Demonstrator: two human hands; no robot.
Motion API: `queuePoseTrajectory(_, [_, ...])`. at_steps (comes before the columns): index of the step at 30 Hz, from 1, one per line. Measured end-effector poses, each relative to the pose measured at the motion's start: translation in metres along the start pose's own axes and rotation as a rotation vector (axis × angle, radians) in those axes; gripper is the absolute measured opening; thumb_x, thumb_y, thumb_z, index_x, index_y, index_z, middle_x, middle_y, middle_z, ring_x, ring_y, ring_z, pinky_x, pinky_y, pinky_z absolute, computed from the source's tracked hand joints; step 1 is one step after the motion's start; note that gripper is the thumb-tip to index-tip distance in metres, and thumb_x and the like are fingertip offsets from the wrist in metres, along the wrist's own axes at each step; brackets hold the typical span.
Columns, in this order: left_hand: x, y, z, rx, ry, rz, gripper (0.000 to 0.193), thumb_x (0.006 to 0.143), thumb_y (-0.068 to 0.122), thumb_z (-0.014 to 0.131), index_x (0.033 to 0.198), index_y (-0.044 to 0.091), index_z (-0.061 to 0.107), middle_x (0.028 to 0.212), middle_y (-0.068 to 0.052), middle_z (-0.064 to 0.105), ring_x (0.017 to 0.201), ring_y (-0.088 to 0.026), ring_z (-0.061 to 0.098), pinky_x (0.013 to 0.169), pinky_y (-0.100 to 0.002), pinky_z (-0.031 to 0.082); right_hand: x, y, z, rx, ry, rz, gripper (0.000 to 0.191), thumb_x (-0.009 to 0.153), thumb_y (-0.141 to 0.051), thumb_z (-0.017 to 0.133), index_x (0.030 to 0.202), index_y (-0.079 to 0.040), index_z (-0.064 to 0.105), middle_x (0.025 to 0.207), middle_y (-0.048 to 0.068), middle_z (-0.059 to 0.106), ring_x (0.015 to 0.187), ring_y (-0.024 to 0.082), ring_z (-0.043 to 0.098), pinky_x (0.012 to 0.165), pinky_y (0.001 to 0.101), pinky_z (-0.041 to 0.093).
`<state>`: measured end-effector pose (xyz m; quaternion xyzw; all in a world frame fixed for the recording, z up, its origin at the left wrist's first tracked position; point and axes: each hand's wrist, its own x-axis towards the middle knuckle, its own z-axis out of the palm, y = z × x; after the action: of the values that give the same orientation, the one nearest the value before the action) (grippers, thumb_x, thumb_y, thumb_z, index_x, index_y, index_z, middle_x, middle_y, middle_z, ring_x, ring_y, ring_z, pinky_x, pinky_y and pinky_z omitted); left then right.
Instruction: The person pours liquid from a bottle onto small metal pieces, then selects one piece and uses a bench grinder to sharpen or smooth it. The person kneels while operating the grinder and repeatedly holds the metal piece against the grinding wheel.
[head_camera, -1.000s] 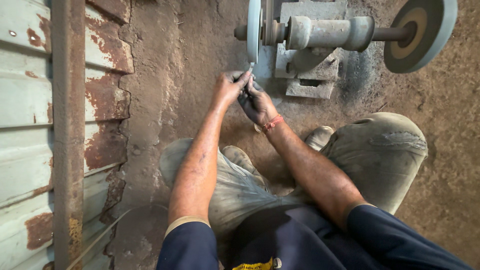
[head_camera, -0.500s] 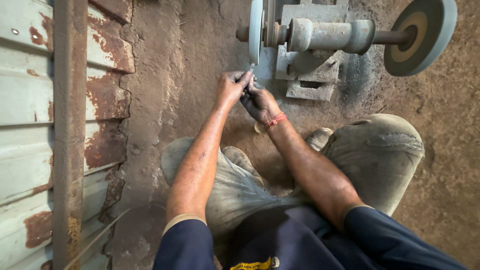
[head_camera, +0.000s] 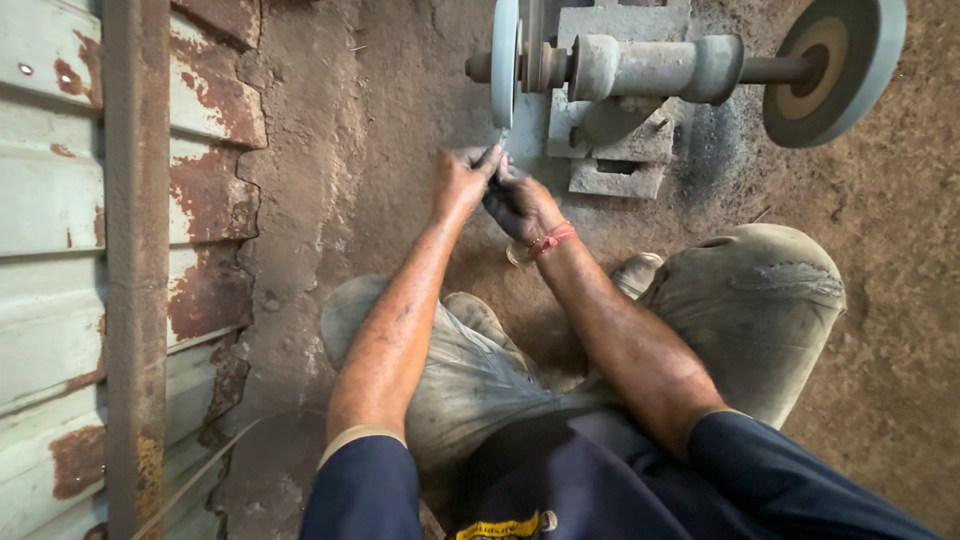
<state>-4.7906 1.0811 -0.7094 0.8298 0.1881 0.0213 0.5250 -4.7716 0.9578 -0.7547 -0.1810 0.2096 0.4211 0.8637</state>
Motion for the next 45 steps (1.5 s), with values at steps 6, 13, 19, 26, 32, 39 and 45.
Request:
queuePoseTrajectory(6, [0.002, -0.013, 0.005, -0.267, -0.048, 0.007, 0.025, 0.099, 0.024, 0.072, 0.094, 0.001, 0.08, 0.081, -0.001, 0.077, 0.072, -0.005, 0.065, 0.065, -0.026, 0.053, -0.005, 0.0, 0.004, -0.032, -0.049, -0.066, 0.02, 0.107, -0.026, 0.059, 0.114, -0.008, 0.066, 0.105, 0.004, 0.066, 0.097, 0.016, 0.062, 0.09, 0.0323, 0.054])
queuePoseTrajectory(13, [0.004, -0.007, -0.004, -0.127, -0.03, 0.03, 0.025, 0.099, 0.024, 0.07, 0.093, 0.001, 0.08, 0.079, -0.002, 0.079, 0.071, -0.005, 0.068, 0.065, -0.026, 0.055, -0.001, 0.004, 0.011, -0.051, 0.006, -0.051, 0.019, 0.104, -0.024, 0.057, 0.112, -0.009, 0.066, 0.108, 0.004, 0.069, 0.1, 0.017, 0.066, 0.094, 0.0333, 0.055])
queuePoseTrajectory(19, [0.002, 0.004, -0.008, -0.087, -0.023, 0.032, 0.025, 0.098, 0.024, 0.07, 0.091, 0.003, 0.08, 0.077, -0.002, 0.079, 0.068, -0.006, 0.068, 0.063, -0.027, 0.054, 0.007, 0.007, 0.001, -0.025, -0.011, -0.038, 0.018, 0.106, -0.024, 0.058, 0.111, -0.01, 0.067, 0.107, 0.004, 0.068, 0.099, 0.017, 0.065, 0.093, 0.0347, 0.055])
queuePoseTrajectory(26, [0.0, 0.007, -0.01, -0.06, 0.006, 0.01, 0.023, 0.097, 0.026, 0.071, 0.092, 0.006, 0.081, 0.077, -0.003, 0.079, 0.067, -0.007, 0.068, 0.062, -0.027, 0.053, 0.014, 0.008, -0.008, -0.011, 0.067, -0.022, 0.013, 0.104, -0.022, 0.061, 0.109, -0.011, 0.067, 0.106, 0.001, 0.069, 0.1, 0.015, 0.065, 0.095, 0.0344, 0.055])
queuePoseTrajectory(32, [-0.001, 0.012, -0.009, 0.029, 0.033, -0.006, 0.022, 0.095, 0.029, 0.072, 0.093, 0.009, 0.082, 0.077, -0.003, 0.079, 0.065, -0.008, 0.07, 0.06, -0.028, 0.053, 0.01, 0.007, -0.006, -0.069, 0.078, -0.029, 0.017, 0.104, -0.026, 0.061, 0.11, -0.011, 0.067, 0.104, 0.001, 0.068, 0.096, 0.014, 0.064, 0.09, 0.0336, 0.054])
queuePoseTrajectory(39, [-0.001, 0.012, -0.007, -0.038, 0.025, -0.01, 0.02, 0.096, 0.024, 0.072, 0.094, 0.007, 0.081, 0.078, -0.002, 0.079, 0.066, -0.008, 0.07, 0.061, -0.028, 0.055, 0.008, 0.006, -0.004, -0.083, 0.035, -0.041, 0.019, 0.106, -0.028, 0.06, 0.109, -0.011, 0.067, 0.098, 0.001, 0.067, 0.09, 0.014, 0.061, 0.082, 0.0319, 0.052])
queuePoseTrajectory(45, [-0.001, 0.009, -0.005, -0.111, 0.008, -0.016, 0.023, 0.097, 0.024, 0.071, 0.092, 0.004, 0.081, 0.076, -0.003, 0.079, 0.067, -0.006, 0.067, 0.062, -0.027, 0.054, 0.007, 0.005, -0.001, -0.082, 0.056, -0.036, 0.018, 0.105, -0.028, 0.059, 0.108, -0.012, 0.067, 0.099, 0.0, 0.067, 0.09, 0.013, 0.062, 0.082, 0.0312, 0.053])
